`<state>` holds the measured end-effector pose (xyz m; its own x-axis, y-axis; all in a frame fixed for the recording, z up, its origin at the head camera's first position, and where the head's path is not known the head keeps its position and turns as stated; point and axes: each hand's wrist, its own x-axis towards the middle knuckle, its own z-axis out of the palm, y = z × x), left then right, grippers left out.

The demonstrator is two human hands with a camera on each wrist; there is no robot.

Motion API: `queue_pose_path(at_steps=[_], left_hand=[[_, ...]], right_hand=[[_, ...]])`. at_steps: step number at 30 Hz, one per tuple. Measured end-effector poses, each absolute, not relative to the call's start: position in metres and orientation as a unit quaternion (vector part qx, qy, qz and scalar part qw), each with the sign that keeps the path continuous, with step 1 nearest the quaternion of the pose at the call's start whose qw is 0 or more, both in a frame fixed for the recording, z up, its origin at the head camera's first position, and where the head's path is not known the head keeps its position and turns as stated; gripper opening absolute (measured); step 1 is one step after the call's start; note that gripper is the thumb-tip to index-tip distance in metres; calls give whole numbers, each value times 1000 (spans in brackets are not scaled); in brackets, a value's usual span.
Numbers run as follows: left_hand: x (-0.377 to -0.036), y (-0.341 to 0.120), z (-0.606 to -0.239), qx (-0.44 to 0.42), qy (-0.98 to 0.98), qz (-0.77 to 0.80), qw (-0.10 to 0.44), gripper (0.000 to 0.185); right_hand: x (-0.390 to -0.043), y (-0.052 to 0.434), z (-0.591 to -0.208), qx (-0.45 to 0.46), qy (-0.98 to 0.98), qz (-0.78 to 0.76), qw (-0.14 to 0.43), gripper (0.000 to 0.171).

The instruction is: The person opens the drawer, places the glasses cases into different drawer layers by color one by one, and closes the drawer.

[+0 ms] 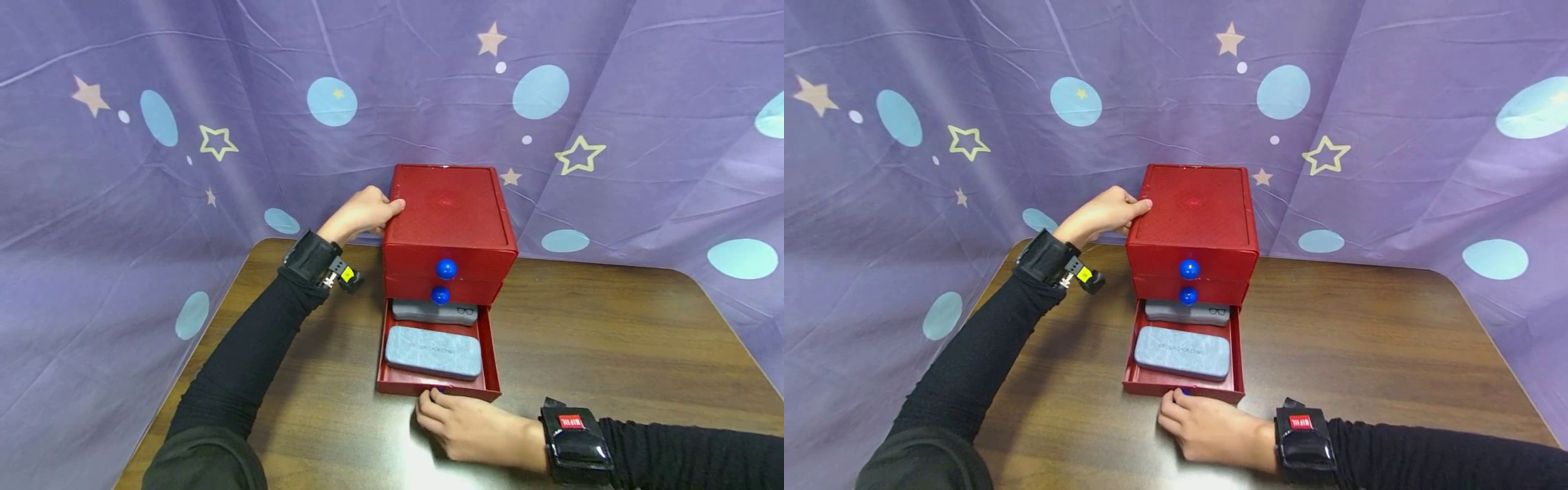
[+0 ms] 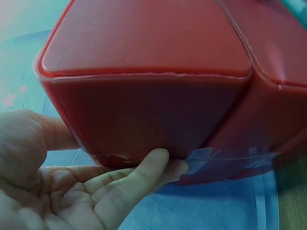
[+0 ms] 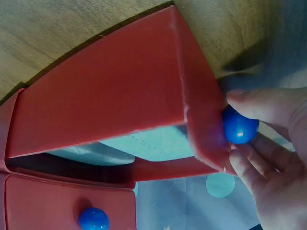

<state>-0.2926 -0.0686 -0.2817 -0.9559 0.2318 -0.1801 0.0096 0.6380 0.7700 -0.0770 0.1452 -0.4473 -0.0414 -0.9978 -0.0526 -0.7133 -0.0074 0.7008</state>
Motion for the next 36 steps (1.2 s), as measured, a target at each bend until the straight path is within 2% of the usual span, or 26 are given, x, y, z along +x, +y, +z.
queue_pose_path(at_steps=[10,18,25,36], left_hand=[[-294,-69,-281,72,895,419,132,44],[-293,-69,-280,74,895,419,133,41],[-291,-70,-279,76,893,421,138,47],[-290,-70,-279,77,891,427,137,43]], right_hand=[[-81,142,-454,636,-664,-298,254,25],[-84,138,-451,637,-670,-276,261,21],[-88,137,-445,643,-671,-267,255,17],[-112,136,-440,620,-678,-295,262,17]])
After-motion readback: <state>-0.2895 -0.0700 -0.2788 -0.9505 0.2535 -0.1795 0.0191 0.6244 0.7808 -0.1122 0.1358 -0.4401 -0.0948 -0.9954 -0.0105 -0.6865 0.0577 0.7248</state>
